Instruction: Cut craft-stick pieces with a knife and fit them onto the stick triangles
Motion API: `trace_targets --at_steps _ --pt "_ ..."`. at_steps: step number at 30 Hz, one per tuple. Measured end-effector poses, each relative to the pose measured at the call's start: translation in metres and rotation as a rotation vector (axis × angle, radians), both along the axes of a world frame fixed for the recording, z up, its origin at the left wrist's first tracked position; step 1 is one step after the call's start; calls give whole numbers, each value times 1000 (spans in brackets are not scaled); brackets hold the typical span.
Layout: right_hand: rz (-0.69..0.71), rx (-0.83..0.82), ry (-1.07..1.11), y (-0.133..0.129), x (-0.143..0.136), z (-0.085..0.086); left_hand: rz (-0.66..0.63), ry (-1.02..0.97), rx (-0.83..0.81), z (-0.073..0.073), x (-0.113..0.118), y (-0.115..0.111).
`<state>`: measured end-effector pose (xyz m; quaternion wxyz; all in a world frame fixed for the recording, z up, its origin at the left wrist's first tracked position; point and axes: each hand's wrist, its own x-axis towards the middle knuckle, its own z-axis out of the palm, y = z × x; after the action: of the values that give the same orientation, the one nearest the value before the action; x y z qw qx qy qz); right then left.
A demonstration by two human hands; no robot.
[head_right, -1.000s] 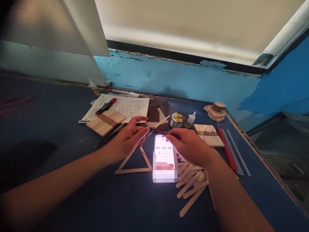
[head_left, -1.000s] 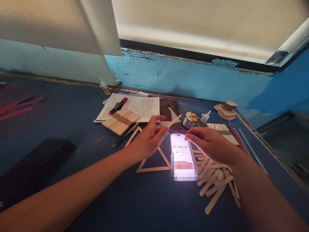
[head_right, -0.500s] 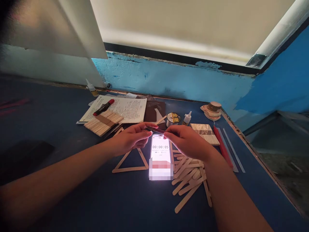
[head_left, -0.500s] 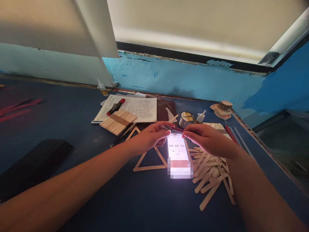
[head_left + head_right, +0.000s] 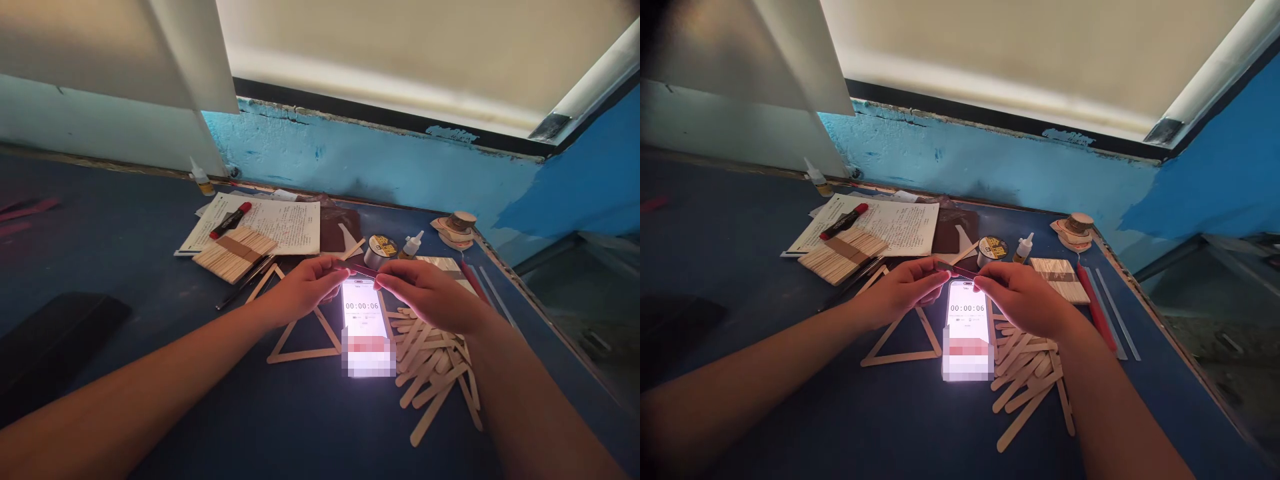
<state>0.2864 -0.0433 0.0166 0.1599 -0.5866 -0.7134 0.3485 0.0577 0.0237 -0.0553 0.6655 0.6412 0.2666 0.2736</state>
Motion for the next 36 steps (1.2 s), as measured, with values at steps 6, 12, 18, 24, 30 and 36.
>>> trace_targets --at_steps 6,12,18,24,30,36 --pt "-42 -28 37 1 -4 -2 73 64 96 -4 1 1" --pt "-155 -48 116 -1 -6 -3 149 106 162 -1 4 1" --pt "-174 -71 144 -1 -5 -4 190 170 299 0 4 -3" --pt "-175 -89 148 2 -6 -6 166 249 419 -1 4 -7" --pt "-179 -105 140 3 -8 -11 180 324 525 0 6 -14" --pt "-207 -145 166 -1 -10 -9 211 367 584 0 6 -10"
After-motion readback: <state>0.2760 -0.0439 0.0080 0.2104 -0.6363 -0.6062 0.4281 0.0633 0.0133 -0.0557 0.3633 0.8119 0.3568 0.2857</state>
